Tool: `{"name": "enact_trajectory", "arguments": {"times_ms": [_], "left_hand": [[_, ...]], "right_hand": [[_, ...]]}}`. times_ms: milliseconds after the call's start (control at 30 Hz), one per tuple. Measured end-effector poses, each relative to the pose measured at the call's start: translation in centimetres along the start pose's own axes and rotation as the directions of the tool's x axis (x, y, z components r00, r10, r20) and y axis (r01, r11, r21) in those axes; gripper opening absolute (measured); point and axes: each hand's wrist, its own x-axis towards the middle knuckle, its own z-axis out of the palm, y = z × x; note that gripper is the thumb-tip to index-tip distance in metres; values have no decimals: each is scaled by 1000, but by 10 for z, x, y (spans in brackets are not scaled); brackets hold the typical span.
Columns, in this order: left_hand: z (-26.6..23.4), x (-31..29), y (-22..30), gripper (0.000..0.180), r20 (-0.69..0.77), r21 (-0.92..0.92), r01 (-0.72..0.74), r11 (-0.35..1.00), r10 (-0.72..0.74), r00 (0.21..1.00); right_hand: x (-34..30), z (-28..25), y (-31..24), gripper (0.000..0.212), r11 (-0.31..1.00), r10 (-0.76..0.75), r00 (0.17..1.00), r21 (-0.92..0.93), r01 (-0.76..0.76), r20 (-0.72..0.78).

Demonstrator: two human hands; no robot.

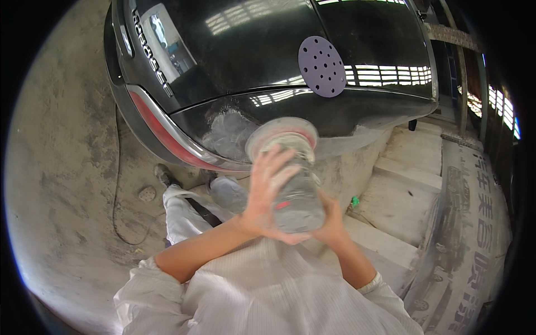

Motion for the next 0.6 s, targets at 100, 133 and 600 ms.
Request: {"name": "enact_trajectory", "arguments": {"times_ms": [100,133,600], "left_hand": [[35,33,15,119,160,35,39,999,-44,986],[42,45,16,116,155,22,13,1000,-16,988],[46,106,20,83,236,82,132,988,-148,960]], "right_hand": [[-15,-3,17,70,950,66,988,313,-20,-139],[-17,-4,18,71,941,106,980,336,-43,-170],[4,-25,-28,65,961,234,921,218,-171,-311]]}}
